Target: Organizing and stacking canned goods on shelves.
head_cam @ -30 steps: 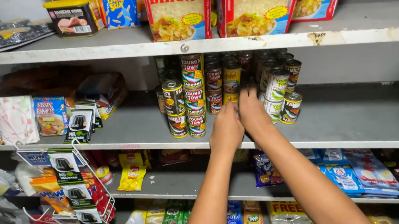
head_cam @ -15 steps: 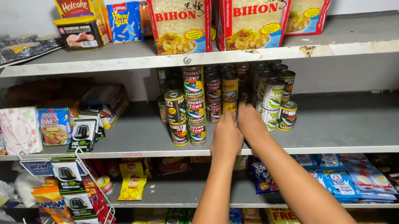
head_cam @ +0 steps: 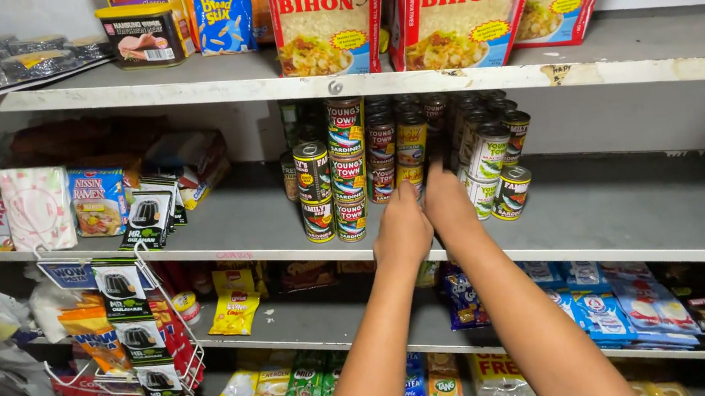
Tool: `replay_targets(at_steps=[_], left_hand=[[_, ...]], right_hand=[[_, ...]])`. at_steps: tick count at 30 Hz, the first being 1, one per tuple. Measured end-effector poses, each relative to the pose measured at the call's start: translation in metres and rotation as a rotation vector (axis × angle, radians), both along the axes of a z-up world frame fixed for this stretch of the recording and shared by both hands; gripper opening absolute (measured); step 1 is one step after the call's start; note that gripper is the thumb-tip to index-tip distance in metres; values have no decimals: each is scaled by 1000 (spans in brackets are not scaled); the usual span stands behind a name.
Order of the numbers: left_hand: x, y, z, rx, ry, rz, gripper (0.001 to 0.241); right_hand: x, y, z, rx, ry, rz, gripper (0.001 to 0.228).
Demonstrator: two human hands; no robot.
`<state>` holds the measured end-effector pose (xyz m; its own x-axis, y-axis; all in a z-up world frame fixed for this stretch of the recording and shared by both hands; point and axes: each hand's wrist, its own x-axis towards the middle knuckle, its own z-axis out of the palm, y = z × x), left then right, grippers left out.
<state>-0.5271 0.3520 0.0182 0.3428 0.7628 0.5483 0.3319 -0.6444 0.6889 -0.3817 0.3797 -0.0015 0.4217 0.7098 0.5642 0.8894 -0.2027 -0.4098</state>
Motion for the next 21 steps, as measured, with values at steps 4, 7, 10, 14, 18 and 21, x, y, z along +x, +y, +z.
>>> replay_targets(at_steps=[4, 7, 10, 14, 18, 21], left_hand=[[6, 6, -7, 8, -17, -1, 26], [8, 9, -13, 18, -22, 0, 25], [9, 11, -12, 28, -26, -6, 25], [8, 10, -12, 32, -36, -21, 26], [4, 7, -10, 19, -29, -31, 40], [0, 4, -3, 42, 1, -54, 58]], right_hand=[[-2, -1, -1, 27, 5, -35, 44], [-18, -18, 9, 69, 2, -36, 42], [-26, -31, 18, 124, 20, -3, 48], [-20, -38, 10, 82, -43, -29, 21], [-31, -60, 20, 97, -108, 17, 20], [-42, -81, 28, 32, -71, 32, 20]])
